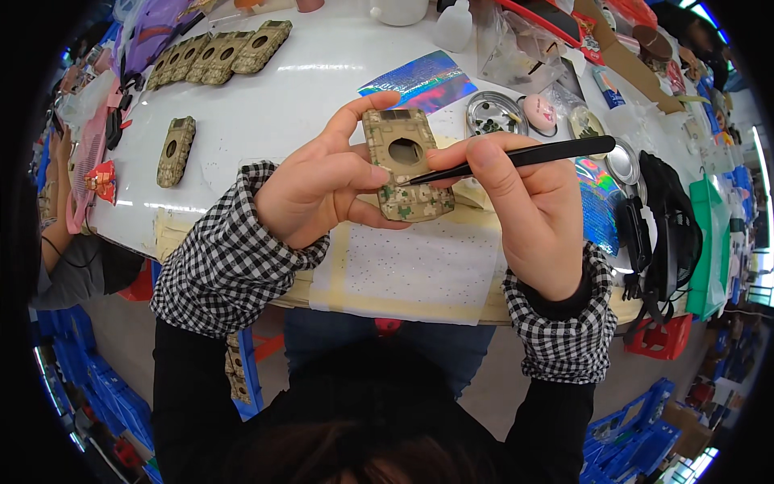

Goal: Painting camouflage patterns on small-scale toy tank models using a brush and tweezers.

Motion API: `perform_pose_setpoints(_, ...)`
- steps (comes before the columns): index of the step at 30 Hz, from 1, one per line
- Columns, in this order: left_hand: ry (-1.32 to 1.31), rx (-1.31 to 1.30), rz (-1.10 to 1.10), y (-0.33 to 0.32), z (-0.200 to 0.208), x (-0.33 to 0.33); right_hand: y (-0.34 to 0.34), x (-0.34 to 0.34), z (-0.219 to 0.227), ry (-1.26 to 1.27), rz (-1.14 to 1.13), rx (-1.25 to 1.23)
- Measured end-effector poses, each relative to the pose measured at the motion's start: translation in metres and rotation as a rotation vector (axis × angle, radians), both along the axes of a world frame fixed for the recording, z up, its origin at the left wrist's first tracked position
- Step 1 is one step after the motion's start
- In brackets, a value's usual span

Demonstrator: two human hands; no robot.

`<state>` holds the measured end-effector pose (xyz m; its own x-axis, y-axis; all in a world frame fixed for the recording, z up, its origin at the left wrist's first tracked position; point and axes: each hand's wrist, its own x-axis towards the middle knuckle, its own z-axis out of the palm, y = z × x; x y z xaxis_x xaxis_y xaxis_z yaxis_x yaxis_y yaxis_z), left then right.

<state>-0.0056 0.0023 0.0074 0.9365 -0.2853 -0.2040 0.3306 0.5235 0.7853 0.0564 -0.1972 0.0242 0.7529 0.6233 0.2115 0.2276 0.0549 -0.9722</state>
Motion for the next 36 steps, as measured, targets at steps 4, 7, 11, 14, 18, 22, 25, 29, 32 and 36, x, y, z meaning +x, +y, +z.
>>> perform_pose_setpoints(4, 0.008, 0.01, 0.002, 0.0004, -0.0012, 0.0004, -0.0001, 0.0001, -0.0007, 0.0, -0.001, 0.003)
perform_pose_setpoints(7, 0.011, 0.0, 0.0, 0.0007, -0.0019, 0.0005, 0.0, -0.0005, -0.0006, 0.003, 0.0, 0.011)
perform_pose_setpoints(11, 0.008, -0.011, 0.0, 0.0007, -0.002, 0.0005, 0.0, -0.0001, -0.0013, 0.004, -0.006, 0.017)
perform_pose_setpoints(14, 0.006, -0.012, 0.0, 0.001, -0.0024, 0.0004, 0.0003, -0.0005, -0.0003, 0.002, -0.005, 0.007)
perform_pose_setpoints(18, 0.016, -0.01, 0.004, 0.0007, -0.003, 0.0005, -0.0005, 0.0003, -0.0018, -0.015, -0.006, 0.009)
perform_pose_setpoints(22, 0.016, -0.01, 0.003, 0.0007, -0.0021, 0.0004, -0.0006, 0.0002, -0.0015, -0.013, -0.001, 0.002)
perform_pose_setpoints(25, 0.016, 0.0, 0.008, -0.0002, -0.0015, 0.0, -0.0003, 0.0001, -0.0006, -0.022, -0.001, -0.008)
perform_pose_setpoints(29, 0.031, 0.035, 0.01, -0.001, 0.0007, -0.0007, -0.0005, -0.0002, -0.0005, -0.022, 0.001, -0.012)
perform_pose_setpoints(32, 0.037, 0.015, 0.021, -0.001, -0.0004, 0.0008, 0.0001, -0.0016, -0.001, -0.025, -0.014, -0.01)
perform_pose_setpoints(36, 0.047, 0.004, 0.025, -0.0008, -0.0004, 0.0015, -0.0003, -0.0012, 0.0013, -0.04, 0.004, -0.04)
